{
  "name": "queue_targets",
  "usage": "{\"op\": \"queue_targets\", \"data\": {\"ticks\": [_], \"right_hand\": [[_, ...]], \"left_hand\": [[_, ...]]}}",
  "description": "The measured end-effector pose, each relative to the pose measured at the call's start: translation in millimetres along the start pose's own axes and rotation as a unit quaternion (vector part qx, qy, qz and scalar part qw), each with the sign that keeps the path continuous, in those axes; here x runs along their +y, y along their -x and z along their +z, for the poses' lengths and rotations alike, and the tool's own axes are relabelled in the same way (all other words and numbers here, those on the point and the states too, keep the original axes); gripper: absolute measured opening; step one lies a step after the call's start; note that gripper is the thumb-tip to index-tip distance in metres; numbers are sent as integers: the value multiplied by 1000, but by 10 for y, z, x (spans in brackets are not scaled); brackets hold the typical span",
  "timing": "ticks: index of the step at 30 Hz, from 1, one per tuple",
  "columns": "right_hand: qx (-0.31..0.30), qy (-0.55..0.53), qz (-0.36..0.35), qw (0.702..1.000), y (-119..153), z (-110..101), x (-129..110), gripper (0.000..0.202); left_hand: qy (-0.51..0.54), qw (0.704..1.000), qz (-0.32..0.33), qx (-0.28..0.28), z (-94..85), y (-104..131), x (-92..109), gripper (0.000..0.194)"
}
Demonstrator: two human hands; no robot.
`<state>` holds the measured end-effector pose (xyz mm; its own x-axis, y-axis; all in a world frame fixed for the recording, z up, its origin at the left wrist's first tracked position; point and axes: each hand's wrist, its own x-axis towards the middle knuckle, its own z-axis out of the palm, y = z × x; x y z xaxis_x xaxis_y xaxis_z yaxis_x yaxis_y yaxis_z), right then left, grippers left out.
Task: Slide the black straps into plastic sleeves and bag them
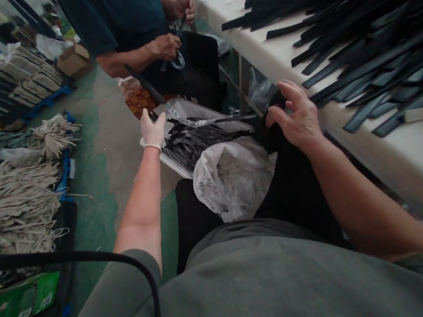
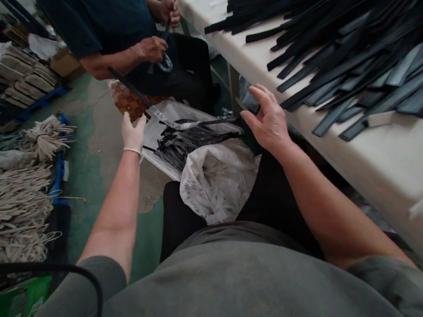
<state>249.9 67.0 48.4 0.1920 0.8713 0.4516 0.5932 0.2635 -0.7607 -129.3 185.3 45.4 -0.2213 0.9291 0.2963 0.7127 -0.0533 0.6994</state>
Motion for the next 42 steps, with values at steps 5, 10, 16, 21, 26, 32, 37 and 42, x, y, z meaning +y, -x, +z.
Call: {"op": "queue_targets", "data": {"ticks": [5,10,16,21,26,32,37,42], "right_hand": [[-81,55,-48,994,547,-57,3,37],[-147,77,-19,986,1100,-75,234,28],[-154,90,20,984,1274,-107,343,28],[-190,104,29,976,1234,-78,332,29],[-201,100,30,974,1245,-68,361,27],[-220,105,28,969,1225,-58,387,28],[-227,18,68,971,1245,35,318,23],[-340,-138,84,926,1280,249,-97,26]], "left_hand": [[53,970,24,-235,493,1138,113,34],[-34,891,34,-451,973,2271,122,32],[-125,873,-15,-471,1401,2553,134,29],[-123,860,-45,-493,1504,2598,116,18],[-108,857,-25,-502,1214,2414,73,34],[-21,903,-45,-427,659,2114,108,39],[149,904,-149,-372,298,2043,290,42],[203,907,-133,-345,28,2025,596,35]]}}
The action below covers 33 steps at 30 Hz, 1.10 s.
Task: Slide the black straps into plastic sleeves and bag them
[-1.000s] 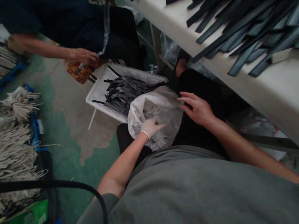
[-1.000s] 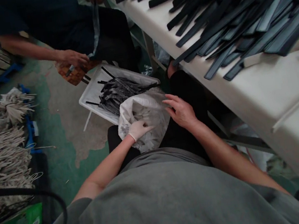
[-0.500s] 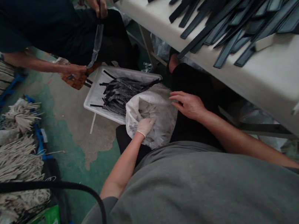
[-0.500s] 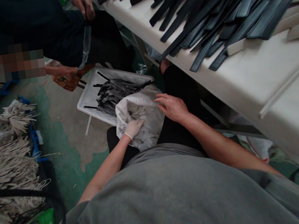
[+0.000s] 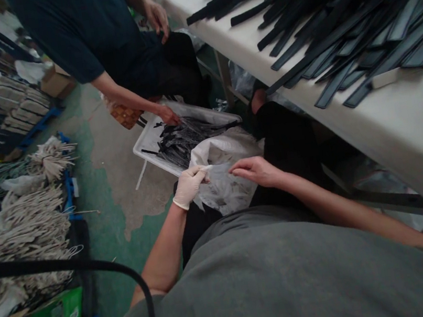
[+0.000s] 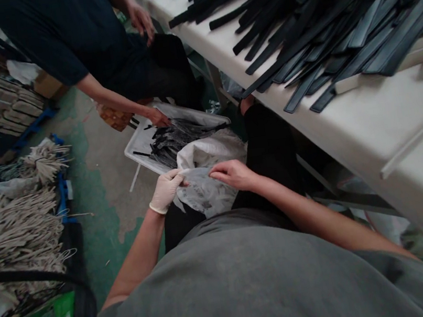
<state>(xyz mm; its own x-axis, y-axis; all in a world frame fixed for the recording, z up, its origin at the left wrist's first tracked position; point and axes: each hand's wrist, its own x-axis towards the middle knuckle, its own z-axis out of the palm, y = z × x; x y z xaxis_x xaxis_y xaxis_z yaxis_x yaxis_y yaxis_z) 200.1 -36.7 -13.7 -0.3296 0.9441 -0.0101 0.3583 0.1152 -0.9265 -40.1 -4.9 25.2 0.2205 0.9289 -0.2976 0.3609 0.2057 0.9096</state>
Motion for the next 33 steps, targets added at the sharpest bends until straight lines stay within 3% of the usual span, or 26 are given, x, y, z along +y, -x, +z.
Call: {"op": "queue_targets", "data": {"ticks": [5,10,14,17,19,22,26,29,31,33], "right_hand": [[49,50,-65,995,-183,33,-371,29],[-125,33,-56,990,-349,-69,-464,22],[-170,-11,-24,985,-317,-87,-459,19],[-199,-126,36,971,-242,-142,-548,28],[-194,-214,66,955,-216,-198,-647,33],[-142,-314,71,936,-244,-274,-767,38],[-65,-400,68,912,-350,-290,-791,38],[-40,-429,52,901,-431,-195,-791,35],[-56,-408,34,911,-481,-95,-831,35],[-80,-349,15,933,-534,-2,-898,34]], "left_hand": [[-19,999,38,-16,-99,138,285,29],[-47,997,61,-18,-160,147,348,28],[-32,997,64,-21,-107,39,221,31],[-73,994,81,-24,-13,-121,72,31],[-158,980,111,-36,44,-230,-2,29],[-304,940,150,-31,20,-297,-21,41],[-377,925,33,29,-248,-115,81,36],[-262,965,3,3,-334,90,187,46],[-113,992,46,-35,-216,156,253,43],[4,997,63,-35,1,146,295,43]]}}
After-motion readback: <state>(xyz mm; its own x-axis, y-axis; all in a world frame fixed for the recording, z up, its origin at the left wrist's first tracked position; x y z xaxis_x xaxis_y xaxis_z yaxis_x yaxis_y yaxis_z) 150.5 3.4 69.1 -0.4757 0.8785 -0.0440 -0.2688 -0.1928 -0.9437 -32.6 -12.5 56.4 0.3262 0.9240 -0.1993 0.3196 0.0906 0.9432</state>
